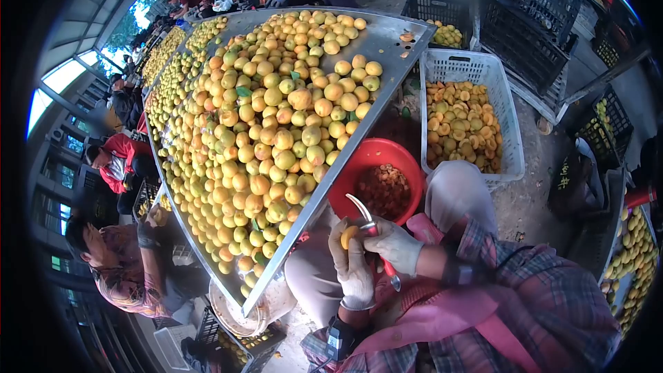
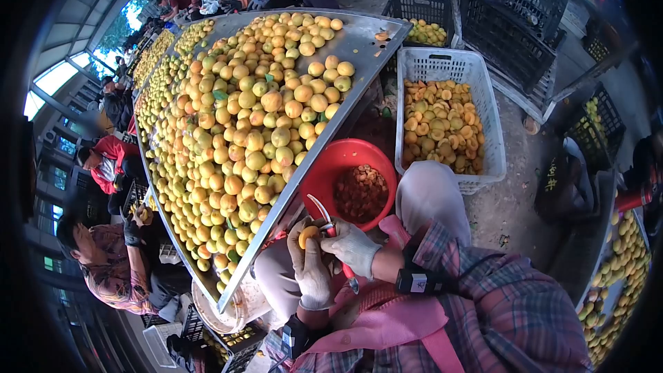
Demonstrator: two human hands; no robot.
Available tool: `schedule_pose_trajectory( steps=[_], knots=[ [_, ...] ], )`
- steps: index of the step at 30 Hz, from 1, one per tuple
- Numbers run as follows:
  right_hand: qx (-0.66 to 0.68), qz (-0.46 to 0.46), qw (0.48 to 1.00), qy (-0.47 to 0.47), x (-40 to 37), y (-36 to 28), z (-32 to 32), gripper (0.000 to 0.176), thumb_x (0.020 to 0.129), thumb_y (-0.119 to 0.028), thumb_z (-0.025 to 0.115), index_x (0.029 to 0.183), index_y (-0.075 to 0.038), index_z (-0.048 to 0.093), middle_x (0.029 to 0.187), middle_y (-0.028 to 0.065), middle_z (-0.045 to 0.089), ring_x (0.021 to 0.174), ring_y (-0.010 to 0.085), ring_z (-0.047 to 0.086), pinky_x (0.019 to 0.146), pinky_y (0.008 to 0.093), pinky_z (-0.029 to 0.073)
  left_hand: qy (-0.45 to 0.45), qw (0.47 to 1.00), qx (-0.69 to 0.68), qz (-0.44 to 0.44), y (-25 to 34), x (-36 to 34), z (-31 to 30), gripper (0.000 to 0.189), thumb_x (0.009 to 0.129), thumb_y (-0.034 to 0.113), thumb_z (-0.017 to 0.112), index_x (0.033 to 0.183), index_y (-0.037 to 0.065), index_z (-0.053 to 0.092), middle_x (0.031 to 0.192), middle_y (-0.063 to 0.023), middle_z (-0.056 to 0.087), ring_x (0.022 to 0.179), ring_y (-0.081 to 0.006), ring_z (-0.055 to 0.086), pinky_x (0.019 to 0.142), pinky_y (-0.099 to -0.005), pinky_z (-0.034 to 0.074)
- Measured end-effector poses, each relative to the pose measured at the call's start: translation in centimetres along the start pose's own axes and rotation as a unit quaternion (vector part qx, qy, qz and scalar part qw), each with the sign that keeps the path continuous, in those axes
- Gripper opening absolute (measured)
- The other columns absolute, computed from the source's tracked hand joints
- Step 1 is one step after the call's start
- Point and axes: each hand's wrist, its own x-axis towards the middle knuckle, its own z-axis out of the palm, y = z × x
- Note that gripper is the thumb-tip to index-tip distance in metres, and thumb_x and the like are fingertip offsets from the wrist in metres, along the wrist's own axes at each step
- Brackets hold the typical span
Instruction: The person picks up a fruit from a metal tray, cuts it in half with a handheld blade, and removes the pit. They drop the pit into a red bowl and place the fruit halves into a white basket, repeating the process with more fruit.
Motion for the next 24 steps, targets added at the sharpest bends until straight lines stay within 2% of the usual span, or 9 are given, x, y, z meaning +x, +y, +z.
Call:
schedule_pose_trajectory(
  steps=[4, 10, 13, 15, 16, 18, 21, 22, 24],
  knots=[
    [-0.021, -0.046, 0.999, -0.021, 0.6, 0.9, -0.3, 0.038, 0.088, -0.009, 0.060, 0.125, -0.011, 0.051, 0.086, 0.0023, 0.062, 0.059, 0.0098, 0.060, 0.043, 0.0238, 0.048, 0.000, 1.000, -0.023, 0.017, 0.0, 0.1, 0.3, 0.039, 0.104, 0.023, 0.043, 0.138, 0.005, 0.037, 0.129, -0.0110, 0.049, 0.114, -0.0184, 0.051, 0.100, -0.0324, 0.041],
    [-0.080, -0.010, 0.995, -0.049, -0.2, -0.7, 0.3, 0.053, 0.086, -0.008, 0.060, 0.135, -0.011, 0.042, 0.089, 0.0044, 0.059, 0.061, 0.0112, 0.059, 0.045, 0.0256, 0.049, 0.055, 0.996, -0.061, -0.023, 0.6, 0.3, 0.7, 0.042, 0.104, 0.032, 0.040, 0.137, 0.005, 0.037, 0.123, -0.0110, 0.052, 0.108, -0.0188, 0.054, 0.096, -0.0328, 0.045],
    [-0.108, 0.026, 0.993, -0.033, -0.9, -1.6, 0.5, 0.061, 0.085, -0.007, 0.060, 0.140, -0.010, 0.036, 0.088, 0.0045, 0.058, 0.060, 0.0111, 0.058, 0.044, 0.0257, 0.048, 0.073, 0.991, -0.096, -0.051, 1.3, 0.7, 0.7, 0.043, 0.104, 0.035, 0.039, 0.137, 0.007, 0.037, 0.118, -0.0114, 0.055, 0.098, -0.0170, 0.058, 0.084, -0.0290, 0.050],
    [-0.096, 0.025, 0.995, -0.016, -0.8, -1.5, 0.6, 0.063, 0.084, -0.007, 0.061, 0.142, -0.010, 0.034, 0.088, 0.0044, 0.058, 0.060, 0.0111, 0.058, 0.044, 0.0257, 0.048, 0.067, 0.984, -0.131, -0.098, 1.1, 0.9, 0.1, 0.043, 0.104, 0.036, 0.040, 0.137, 0.009, 0.038, 0.112, -0.0109, 0.058, 0.081, -0.0144, 0.060, 0.063, -0.0243, 0.051],
    [-0.081, 0.022, 0.996, 0.004, -0.8, -1.6, 0.6, 0.066, 0.084, -0.007, 0.062, 0.143, -0.010, 0.032, 0.088, 0.0043, 0.058, 0.059, 0.0112, 0.057, 0.045, 0.0258, 0.048, 0.069, 0.984, -0.133, -0.097, 1.2, 0.9, 0.1, 0.043, 0.104, 0.036, 0.040, 0.137, 0.009, 0.038, 0.112, -0.0109, 0.058, 0.081, -0.0144, 0.060, 0.063, -0.0243, 0.051],
    [-0.079, 0.020, 0.997, 0.007, -0.4, -1.8, 0.3, 0.067, 0.084, -0.007, 0.062, 0.144, -0.010, 0.032, 0.089, 0.0042, 0.057, 0.059, 0.0112, 0.057, 0.045, 0.0257, 0.048, 0.076, 0.977, -0.171, -0.099, 1.6, 1.1, 0.6, 0.042, 0.104, 0.037, 0.039, 0.137, 0.011, 0.038, 0.108, -0.0095, 0.059, 0.066, -0.0125, 0.058, 0.049, -0.0227, 0.046],
    [-0.110, 0.016, 0.994, 0.005, -0.1, -1.8, 0.1, 0.068, 0.084, -0.007, 0.062, 0.144, -0.011, 0.031, 0.098, 0.0064, 0.057, 0.060, 0.0112, 0.056, 0.046, 0.0256, 0.048, 0.081, 0.987, -0.129, -0.051, 0.6, 1.8, 1.5, 0.044, 0.103, 0.039, 0.039, 0.135, 0.008, 0.041, 0.111, -0.0105, 0.060, 0.080, -0.0177, 0.062, 0.056, -0.0254, 0.052],
    [-0.128, -0.031, 0.991, 0.001, 0.2, -1.3, -0.1, 0.068, 0.084, -0.007, 0.062, 0.144, -0.011, 0.031, 0.103, 0.0077, 0.057, 0.060, 0.0110, 0.056, 0.046, 0.0256, 0.047, 0.061, 0.987, -0.124, -0.082, 1.7, 1.6, 1.6, 0.045, 0.103, 0.039, 0.039, 0.135, 0.007, 0.041, 0.116, -0.0110, 0.059, 0.093, -0.0196, 0.062, 0.073, -0.0286, 0.054],
    [-0.128, -0.063, 0.990, -0.009, 0.3, -1.5, 0.0, 0.069, 0.082, -0.004, 0.061, 0.144, -0.010, 0.030, 0.116, 0.0101, 0.054, 0.062, 0.0104, 0.056, 0.047, 0.0258, 0.048, 0.068, 0.990, -0.110, -0.053, 0.5, 2.4, 1.1, 0.045, 0.104, 0.039, 0.039, 0.136, 0.007, 0.040, 0.119, -0.0110, 0.057, 0.099, -0.0205, 0.061, 0.080, -0.0306, 0.052]
  ],
)
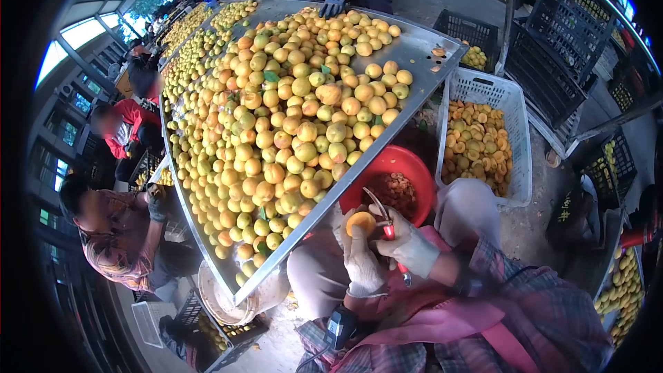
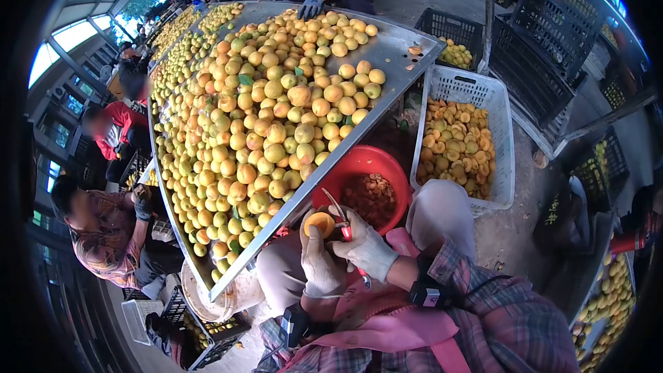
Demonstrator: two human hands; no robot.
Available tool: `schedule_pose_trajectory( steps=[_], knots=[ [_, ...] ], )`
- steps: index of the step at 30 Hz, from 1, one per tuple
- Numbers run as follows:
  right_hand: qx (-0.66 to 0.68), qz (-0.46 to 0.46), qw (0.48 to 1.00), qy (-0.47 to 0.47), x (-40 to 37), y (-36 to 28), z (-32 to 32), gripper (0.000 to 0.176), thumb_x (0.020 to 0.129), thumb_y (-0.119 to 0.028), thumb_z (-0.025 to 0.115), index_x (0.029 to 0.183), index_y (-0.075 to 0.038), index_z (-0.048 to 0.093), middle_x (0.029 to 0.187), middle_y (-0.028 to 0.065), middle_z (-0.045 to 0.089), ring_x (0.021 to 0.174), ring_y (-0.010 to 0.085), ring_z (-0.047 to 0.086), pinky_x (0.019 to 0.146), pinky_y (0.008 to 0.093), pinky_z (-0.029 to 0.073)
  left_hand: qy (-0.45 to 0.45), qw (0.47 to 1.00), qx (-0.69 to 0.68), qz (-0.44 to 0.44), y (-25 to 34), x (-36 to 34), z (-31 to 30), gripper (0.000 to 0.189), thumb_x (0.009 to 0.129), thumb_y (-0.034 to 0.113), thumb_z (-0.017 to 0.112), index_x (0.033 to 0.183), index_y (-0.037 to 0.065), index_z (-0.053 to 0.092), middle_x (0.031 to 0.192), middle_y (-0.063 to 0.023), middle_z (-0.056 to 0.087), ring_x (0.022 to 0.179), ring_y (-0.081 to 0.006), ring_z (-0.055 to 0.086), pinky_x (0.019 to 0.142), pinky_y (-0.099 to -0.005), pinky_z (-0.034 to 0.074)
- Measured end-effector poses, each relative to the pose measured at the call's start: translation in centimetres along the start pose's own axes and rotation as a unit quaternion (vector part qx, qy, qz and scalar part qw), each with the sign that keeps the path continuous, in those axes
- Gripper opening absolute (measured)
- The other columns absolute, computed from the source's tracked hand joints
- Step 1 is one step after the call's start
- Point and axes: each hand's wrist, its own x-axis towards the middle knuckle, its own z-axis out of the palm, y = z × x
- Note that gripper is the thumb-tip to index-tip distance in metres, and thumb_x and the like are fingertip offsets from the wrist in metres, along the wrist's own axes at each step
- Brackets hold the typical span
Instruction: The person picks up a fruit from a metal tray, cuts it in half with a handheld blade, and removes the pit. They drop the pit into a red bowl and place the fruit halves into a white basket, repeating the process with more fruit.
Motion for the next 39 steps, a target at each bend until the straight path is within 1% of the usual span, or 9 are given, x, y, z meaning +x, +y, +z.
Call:
schedule_pose_trajectory(
  steps=[9, 11, 13, 17, 19, 20, 29, 30, 39],
  knots=[
    [-0.060, 0.047, 0.996, 0.053, -0.1, -0.4, 0.2, 0.075, 0.082, -0.001, 0.060, 0.148, -0.013, 0.026, 0.100, 0.0052, 0.058, 0.058, 0.0107, 0.057, 0.046, 0.0233, 0.048, 0.007, 0.996, -0.084, -0.026, 0.7, -0.1, 0.0, 0.042, 0.105, 0.031, 0.035, 0.139, 0.006, 0.040, 0.128, -0.0079, 0.053, 0.117, -0.0168, 0.049, 0.102, -0.0288, 0.038],
    [0.004, 0.065, 0.996, 0.055, 0.1, 0.1, -0.2, 0.077, 0.082, -0.001, 0.059, 0.149, -0.018, 0.026, 0.094, 0.0034, 0.057, 0.061, 0.0105, 0.058, 0.046, 0.0236, 0.048, 0.023, 0.998, -0.060, -0.006, -0.2, 0.1, -0.3, 0.040, 0.103, 0.035, 0.042, 0.139, 0.016, 0.044, 0.113, -0.0025, 0.058, 0.076, -0.0078, 0.052, 0.059, -0.0195, 0.044],
    [0.024, 0.091, 0.992, 0.082, 0.1, -0.2, -0.1, 0.075, 0.083, 0.000, 0.060, 0.148, -0.019, 0.028, 0.093, 0.0026, 0.058, 0.062, 0.0111, 0.058, 0.045, 0.0236, 0.047, 0.010, 0.997, -0.073, 0.007, -0.1, 0.1, -0.6, 0.040, 0.103, 0.034, 0.044, 0.139, 0.016, 0.043, 0.113, -0.0027, 0.058, 0.075, -0.0078, 0.052, 0.058, -0.0189, 0.043],
    [0.045, 0.073, 0.989, 0.120, 0.8, 0.8, -1.8, 0.071, 0.085, -0.001, 0.061, 0.146, -0.021, 0.030, 0.098, 0.0035, 0.061, 0.066, 0.0136, 0.061, 0.044, 0.0246, 0.050, 0.004, 0.989, -0.150, -0.003, -0.4, 0.0, -1.3, 0.040, 0.103, 0.027, 0.043, 0.138, 0.007, 0.041, 0.126, -0.0073, 0.052, 0.114, -0.0159, 0.048, 0.097, -0.0288, 0.041],
    [0.047, 0.015, 0.985, 0.167, 1.3, 0.6, -2.0, 0.064, 0.088, -0.002, 0.060, 0.145, -0.020, 0.035, 0.104, 0.0069, 0.064, 0.072, 0.0158, 0.064, 0.045, 0.0233, 0.050, -0.004, 0.989, -0.096, 0.109, -0.4, -0.1, -1.6, 0.038, 0.103, 0.021, 0.043, 0.138, 0.007, 0.041, 0.130, -0.0094, 0.051, 0.117, -0.0186, 0.050, 0.103, -0.0341, 0.041],
    [0.044, -0.007, 0.984, 0.171, 2.0, 1.4, -3.3, 0.063, 0.089, -0.005, 0.061, 0.144, -0.020, 0.035, 0.112, 0.0082, 0.063, 0.075, 0.0194, 0.067, 0.041, 0.0246, 0.051, 0.017, 0.977, -0.214, -0.002, 0.7, -0.4, -2.3, 0.037, 0.102, 0.016, 0.043, 0.138, 0.005, 0.040, 0.133, -0.0110, 0.049, 0.118, -0.0216, 0.051, 0.104, -0.0385, 0.042],
    [0.110, 0.058, 0.979, 0.161, 2.3, 2.4, -5.0, 0.049, 0.088, -0.010, 0.062, 0.133, -0.012, 0.042, 0.095, 0.0097, 0.065, 0.064, 0.0206, 0.067, 0.043, 0.0298, 0.051, 0.193, 0.936, -0.246, 0.162, 6.6, -2.7, -12.6, 0.032, 0.097, 0.014, 0.051, 0.125, 0.000, 0.045, 0.109, -0.0116, 0.054, 0.098, -0.0221, 0.058, 0.087, -0.0340, 0.050],
    [0.114, 0.089, 0.978, 0.153, 2.3, 3.0, -5.2, 0.048, 0.088, -0.008, 0.061, 0.132, -0.013, 0.043, 0.093, 0.0095, 0.066, 0.064, 0.0207, 0.067, 0.042, 0.0296, 0.049, 0.270, 0.945, -0.076, 0.169, 6.7, -3.2, -13.7, 0.031, 0.098, 0.016, 0.050, 0.121, -0.004, 0.046, 0.108, -0.0122, 0.054, 0.100, -0.0201, 0.056, 0.087, -0.0297, 0.050],
    [0.128, 0.166, 0.973, 0.091, 1.5, 3.6, -3.9, 0.044, 0.090, -0.014, 0.059, 0.132, -0.012, 0.045, 0.091, 0.0090, 0.066, 0.067, 0.0194, 0.066, 0.045, 0.0263, 0.048, 0.326, 0.914, -0.205, 0.128, 5.6, -5.5, -18.8, 0.037, 0.091, 0.021, 0.058, 0.115, -0.007, 0.051, 0.108, -0.0137, 0.058, 0.101, -0.0224, 0.059, 0.091, -0.0309, 0.052]
  ],
)
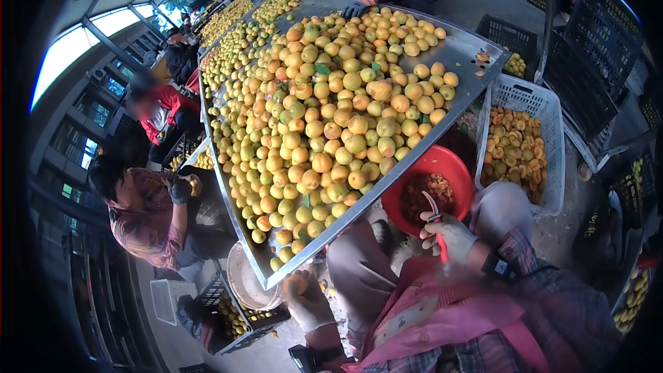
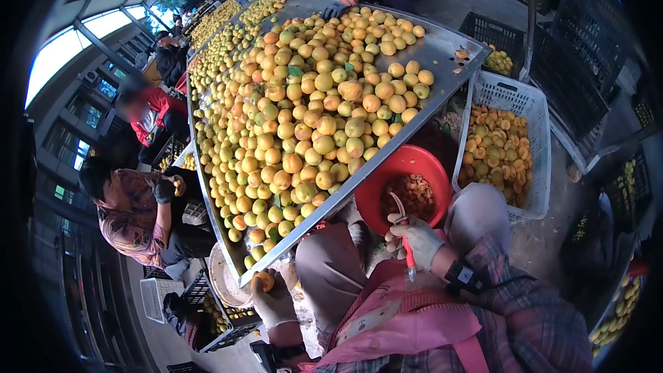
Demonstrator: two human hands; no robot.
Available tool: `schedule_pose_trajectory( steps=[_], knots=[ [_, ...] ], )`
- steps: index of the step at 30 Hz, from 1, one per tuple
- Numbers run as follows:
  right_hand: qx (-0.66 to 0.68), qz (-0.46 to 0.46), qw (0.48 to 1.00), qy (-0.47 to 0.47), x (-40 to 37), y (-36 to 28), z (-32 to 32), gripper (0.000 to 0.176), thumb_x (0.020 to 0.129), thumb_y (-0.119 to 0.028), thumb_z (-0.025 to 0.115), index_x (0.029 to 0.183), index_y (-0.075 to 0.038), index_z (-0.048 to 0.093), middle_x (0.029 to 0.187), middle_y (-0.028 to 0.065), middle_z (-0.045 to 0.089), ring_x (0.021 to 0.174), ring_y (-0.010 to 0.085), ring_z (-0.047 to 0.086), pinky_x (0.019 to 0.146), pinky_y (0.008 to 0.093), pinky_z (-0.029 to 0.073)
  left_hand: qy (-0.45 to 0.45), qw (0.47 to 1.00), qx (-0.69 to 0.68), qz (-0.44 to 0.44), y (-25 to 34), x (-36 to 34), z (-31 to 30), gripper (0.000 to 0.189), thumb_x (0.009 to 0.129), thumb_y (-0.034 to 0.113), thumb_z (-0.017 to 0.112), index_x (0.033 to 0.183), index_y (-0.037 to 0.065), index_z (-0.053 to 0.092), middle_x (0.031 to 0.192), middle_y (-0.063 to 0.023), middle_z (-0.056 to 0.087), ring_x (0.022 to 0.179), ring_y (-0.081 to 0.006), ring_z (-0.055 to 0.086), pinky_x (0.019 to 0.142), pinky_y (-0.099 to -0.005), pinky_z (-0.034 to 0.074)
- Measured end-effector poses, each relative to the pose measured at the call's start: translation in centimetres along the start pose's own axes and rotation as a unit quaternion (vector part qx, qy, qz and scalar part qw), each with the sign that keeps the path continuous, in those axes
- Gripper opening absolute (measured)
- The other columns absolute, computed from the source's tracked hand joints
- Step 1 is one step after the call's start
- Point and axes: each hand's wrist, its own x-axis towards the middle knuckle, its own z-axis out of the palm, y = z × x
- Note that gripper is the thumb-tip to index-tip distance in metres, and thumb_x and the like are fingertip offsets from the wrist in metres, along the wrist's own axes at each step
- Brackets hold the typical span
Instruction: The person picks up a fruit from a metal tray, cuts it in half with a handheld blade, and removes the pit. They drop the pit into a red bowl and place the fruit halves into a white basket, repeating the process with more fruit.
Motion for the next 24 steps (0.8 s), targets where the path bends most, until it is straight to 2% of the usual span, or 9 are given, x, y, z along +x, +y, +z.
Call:
schedule_pose_trajectory(
  steps=[3, 8, 9, 12, 13, 16, 18, 20, 24],
  knots=[
    [0.021, 0.040, 0.990, -0.135, -0.6, -0.2, 1.2, 0.047, 0.094, -0.014, 0.056, 0.137, -0.006, 0.040, 0.103, 0.0115, 0.065, 0.075, 0.0210, 0.068, 0.045, 0.0234, 0.048, -0.156, 0.983, 0.073, 0.055, -1.8, -2.3, 3.8, 0.040, 0.094, 0.029, 0.059, 0.117, -0.003, 0.053, 0.112, -0.0141, 0.059, 0.105, -0.0223, 0.058, 0.092, -0.0317, 0.049],
    [-0.033, -0.005, 0.977, -0.209, -3.9, -1.9, 4.9, 0.051, 0.094, -0.019, 0.059, 0.138, -0.006, 0.037, 0.111, 0.0099, 0.062, 0.074, 0.0172, 0.068, 0.045, 0.0224, 0.047, -0.365, 0.885, 0.283, -0.058, -4.9, -6.7, 9.1, 0.037, 0.098, 0.018, 0.054, 0.129, -0.001, 0.047, 0.125, -0.0141, 0.054, 0.111, -0.0251, 0.057, 0.095, -0.0402, 0.048],
    [-0.062, -0.018, 0.974, -0.218, -4.2, -1.8, 4.5, 0.049, 0.094, -0.020, 0.059, 0.137, -0.008, 0.038, 0.103, 0.0062, 0.061, 0.066, 0.0128, 0.064, 0.046, 0.0226, 0.046, -0.356, 0.901, 0.127, -0.215, -5.8, -8.5, 10.4, 0.037, 0.099, 0.016, 0.051, 0.131, -0.002, 0.044, 0.126, -0.0139, 0.052, 0.105, -0.0248, 0.059, 0.091, -0.0385, 0.051],
    [-0.054, -0.066, 0.981, -0.174, -4.9, -1.9, 3.9, 0.038, 0.093, -0.018, 0.058, 0.128, -0.009, 0.047, 0.088, 0.0020, 0.062, 0.061, 0.0090, 0.059, 0.050, 0.0229, 0.045, -0.453, 0.833, 0.231, -0.218, -7.7, -8.3, 11.1, 0.046, 0.100, 0.015, 0.048, 0.141, 0.002, 0.034, 0.132, -0.0141, 0.048, 0.107, -0.0255, 0.059, 0.092, -0.0361, 0.051],
    [-0.004, -0.043, 0.989, -0.143, -4.7, -1.8, 3.4, 0.032, 0.093, -0.017, 0.057, 0.124, -0.010, 0.051, 0.090, 0.0016, 0.062, 0.062, 0.0078, 0.058, 0.050, 0.0224, 0.044, -0.450, 0.830, 0.212, -0.254, -7.6, -8.9, 11.6, 0.046, 0.101, 0.014, 0.045, 0.144, 0.003, 0.034, 0.139, -0.0136, 0.045, 0.123, -0.0214, 0.049, 0.106, -0.0350, 0.039],
    [0.113, -0.027, 0.992, -0.039, -5.3, -4.1, 1.7, 0.029, 0.094, -0.024, 0.058, 0.120, -0.012, 0.056, 0.097, 0.0019, 0.064, 0.064, 0.0112, 0.058, 0.049, 0.0226, 0.041, -0.415, 0.853, 0.208, -0.239, -8.5, -8.9, 11.6, 0.050, 0.100, 0.014, 0.048, 0.146, 0.003, 0.032, 0.142, -0.0126, 0.043, 0.124, -0.0225, 0.049, 0.107, -0.0361, 0.038],
    [0.234, -0.108, 0.964, -0.064, -4.0, -6.4, -2.3, 0.030, 0.094, -0.032, 0.059, 0.113, -0.009, 0.061, 0.099, 0.0043, 0.068, 0.069, 0.0136, 0.065, 0.047, 0.0225, 0.042, -0.405, 0.866, 0.202, -0.213, -9.0, -7.5, 11.1, 0.049, 0.099, 0.014, 0.049, 0.144, 0.004, 0.036, 0.139, -0.0123, 0.047, 0.122, -0.0239, 0.050, 0.103, -0.0378, 0.042],
    [0.398, -0.159, 0.898, -0.100, -4.1, -9.4, -5.8, 0.036, 0.095, -0.039, 0.057, 0.105, -0.005, 0.063, 0.097, 0.0072, 0.070, 0.072, 0.0137, 0.067, 0.043, 0.0219, 0.042, -0.382, 0.856, 0.082, -0.340, -8.5, -5.9, 10.7, 0.044, 0.099, 0.015, 0.050, 0.141, 0.005, 0.041, 0.135, -0.0126, 0.051, 0.117, -0.0258, 0.053, 0.098, -0.0399, 0.047],
    [0.429, -0.151, 0.890, -0.022, -3.8, -10.8, -7.3, 0.036, 0.095, -0.038, 0.057, 0.105, -0.004, 0.064, 0.092, 0.0072, 0.070, 0.069, 0.0133, 0.065, 0.042, 0.0220, 0.042, -0.328, 0.867, 0.043, -0.374, -6.7, -4.4, 11.6, 0.038, 0.096, 0.021, 0.055, 0.130, 0.005, 0.051, 0.122, -0.0138, 0.060, 0.109, -0.0282, 0.057, 0.095, -0.0415, 0.046]
  ],
)
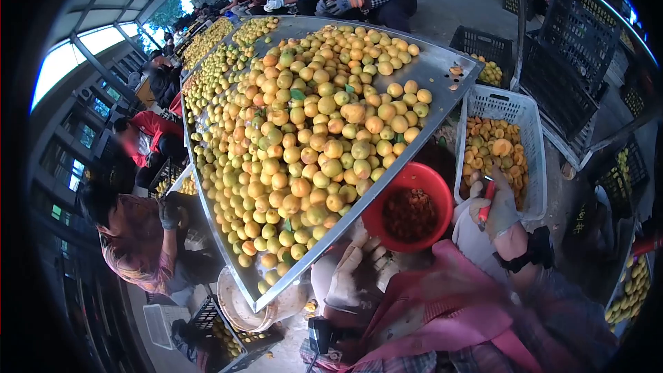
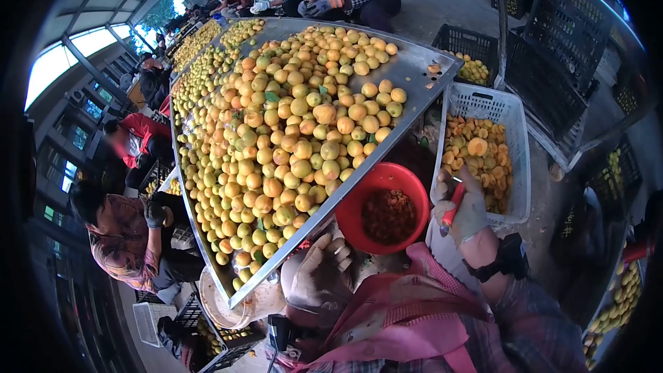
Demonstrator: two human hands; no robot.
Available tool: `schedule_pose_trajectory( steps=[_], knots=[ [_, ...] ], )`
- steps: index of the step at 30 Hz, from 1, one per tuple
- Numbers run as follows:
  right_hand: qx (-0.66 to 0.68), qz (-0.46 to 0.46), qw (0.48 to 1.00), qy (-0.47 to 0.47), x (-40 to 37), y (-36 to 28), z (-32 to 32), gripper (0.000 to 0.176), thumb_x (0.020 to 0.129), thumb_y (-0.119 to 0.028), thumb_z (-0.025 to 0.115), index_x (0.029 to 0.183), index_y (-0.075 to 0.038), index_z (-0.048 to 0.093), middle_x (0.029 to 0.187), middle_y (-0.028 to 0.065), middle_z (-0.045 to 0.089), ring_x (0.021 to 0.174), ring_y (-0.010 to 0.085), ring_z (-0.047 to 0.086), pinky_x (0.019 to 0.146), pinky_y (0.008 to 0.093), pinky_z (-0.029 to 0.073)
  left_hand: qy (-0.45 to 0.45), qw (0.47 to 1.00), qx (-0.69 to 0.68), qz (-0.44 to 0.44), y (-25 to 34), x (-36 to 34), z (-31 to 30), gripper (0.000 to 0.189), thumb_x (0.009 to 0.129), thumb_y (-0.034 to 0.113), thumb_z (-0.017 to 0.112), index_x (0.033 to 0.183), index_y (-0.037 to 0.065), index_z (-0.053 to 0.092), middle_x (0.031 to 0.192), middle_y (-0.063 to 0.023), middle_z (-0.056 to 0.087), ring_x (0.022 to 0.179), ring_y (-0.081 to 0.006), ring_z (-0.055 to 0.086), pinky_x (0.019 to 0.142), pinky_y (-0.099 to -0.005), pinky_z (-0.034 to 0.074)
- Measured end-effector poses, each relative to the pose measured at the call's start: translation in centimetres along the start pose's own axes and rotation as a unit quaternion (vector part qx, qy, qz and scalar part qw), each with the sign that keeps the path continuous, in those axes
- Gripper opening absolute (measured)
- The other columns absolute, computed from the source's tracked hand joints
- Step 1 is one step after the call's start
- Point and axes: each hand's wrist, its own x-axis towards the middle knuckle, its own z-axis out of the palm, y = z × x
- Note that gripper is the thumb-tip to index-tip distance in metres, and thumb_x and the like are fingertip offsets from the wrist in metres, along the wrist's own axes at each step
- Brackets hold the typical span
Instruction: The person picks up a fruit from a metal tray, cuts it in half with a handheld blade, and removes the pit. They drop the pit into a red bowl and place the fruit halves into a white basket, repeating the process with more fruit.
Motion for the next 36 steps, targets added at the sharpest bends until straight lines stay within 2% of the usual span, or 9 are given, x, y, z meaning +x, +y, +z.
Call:
schedule_pose_trajectory(
  steps=[5, 12, 14, 15, 20, 23, 27, 30, 36],
  knots=[
    [-0.333, 0.015, 0.942, -0.047, 0.1, 7.0, 6.2, 0.027, 0.094, -0.019, 0.059, 0.119, -0.008, 0.060, 0.085, 0.0037, 0.064, 0.065, 0.0119, 0.062, 0.042, 0.0226, 0.041, -0.094, 0.995, -0.025, 0.030, 1.3, 1.6, -4.5, 0.044, 0.096, 0.027, 0.056, 0.134, 0.006, 0.048, 0.129, -0.0143, 0.056, 0.117, -0.0316, 0.054, 0.100, -0.0456, 0.043],
    [-0.769, -0.009, 0.618, -0.163, 8.1, 19.8, 13.4, 0.027, 0.084, -0.022, 0.067, 0.106, -0.005, 0.065, 0.084, 0.0099, 0.067, 0.063, 0.0168, 0.065, 0.040, 0.0274, 0.046, -0.202, 0.975, -0.095, 0.025, 0.3, 2.5, -7.4, 0.051, 0.101, 0.025, 0.048, 0.144, 0.004, 0.033, 0.140, -0.0144, 0.045, 0.125, -0.0263, 0.048, 0.106, -0.0400, 0.040],
    [-0.862, -0.351, 0.074, -0.357, 16.1, 22.9, 10.5, 0.025, 0.081, -0.027, 0.065, 0.086, -0.003, 0.065, 0.079, 0.0148, 0.066, 0.071, 0.0294, 0.066, 0.059, 0.0380, 0.054, -0.189, 0.977, -0.091, 0.037, 0.8, 1.9, -7.0, 0.048, 0.100, 0.026, 0.048, 0.143, 0.007, 0.035, 0.141, -0.0145, 0.045, 0.128, -0.0286, 0.047, 0.109, -0.0438, 0.037],
    [-0.858, -0.229, 0.394, -0.238, 13.8, 25.1, 12.5, 0.028, 0.078, -0.028, 0.066, 0.088, -0.003, 0.065, 0.087, 0.0200, 0.066, 0.084, 0.0376, 0.065, 0.074, 0.0427, 0.053, -0.191, 0.977, -0.088, 0.027, 0.9, 1.8, -7.0, 0.049, 0.101, 0.025, 0.047, 0.143, 0.006, 0.034, 0.142, -0.0145, 0.044, 0.128, -0.0285, 0.046, 0.109, -0.0430, 0.037],
    [-0.883, -0.217, 0.311, -0.277, 17.5, 31.2, 13.9, 0.049, 0.076, -0.026, 0.068, 0.120, -0.007, 0.060, 0.104, 0.0212, 0.066, 0.099, 0.0367, 0.063, 0.085, 0.0446, 0.051, -0.204, 0.977, -0.056, 0.023, 0.5, 1.9, -7.7, 0.049, 0.103, 0.023, 0.042, 0.146, 0.003, 0.029, 0.143, -0.0137, 0.042, 0.130, -0.0247, 0.045, 0.109, -0.0395, 0.037],
    [-0.938, -0.150, 0.144, -0.276, 19.9, 32.8, 13.5, 0.064, 0.078, -0.024, 0.068, 0.136, -0.011, 0.046, 0.118, 0.0190, 0.062, 0.107, 0.0368, 0.061, 0.091, 0.0442, 0.050, -0.209, 0.977, -0.042, 0.028, 0.8, 2.1, -7.6, 0.049, 0.104, 0.022, 0.040, 0.147, 0.003, 0.027, 0.143, -0.0123, 0.042, 0.129, -0.0226, 0.045, 0.109, -0.0379, 0.037],
    [-0.934, -0.168, 0.145, -0.279, 19.4, 32.5, 13.5, 0.062, 0.077, -0.025, 0.070, 0.132, -0.010, 0.048, 0.110, 0.0187, 0.065, 0.105, 0.0358, 0.060, 0.088, 0.0427, 0.049, -0.210, 0.976, -0.053, 0.025, 0.8, 2.5, -7.9, 0.048, 0.104, 0.021, 0.040, 0.147, 0.004, 0.028, 0.142, -0.0115, 0.043, 0.128, -0.0217, 0.046, 0.107, -0.0369, 0.038],
    [-0.835, -0.143, 0.358, -0.392, 17.2, 30.3, 14.3, 0.078, 0.075, -0.015, 0.072, 0.143, -0.005, 0.035, 0.117, 0.0154, 0.059, 0.110, 0.0260, 0.059, 0.094, 0.0350, 0.048, -0.218, 0.972, -0.083, 0.038, 0.7, 2.8, -8.3, 0.048, 0.104, 0.022, 0.041, 0.147, 0.004, 0.028, 0.141, -0.0114, 0.044, 0.127, -0.0218, 0.047, 0.106, -0.0372, 0.039],
    [-0.739, -0.117, 0.490, -0.447, 7.8, 24.3, 11.2, 0.087, 0.077, -0.007, 0.073, 0.149, -0.004, 0.024, 0.124, 0.0169, 0.054, 0.116, 0.0226, 0.054, 0.100, 0.0337, 0.043, -0.186, 0.969, -0.103, 0.122, 0.9, 2.2, -7.8, 0.059, 0.101, 0.032, 0.049, 0.148, 0.005, 0.026, 0.142, -0.0110, 0.043, 0.127, -0.0234, 0.047, 0.106, -0.0372, 0.040]
  ],
)
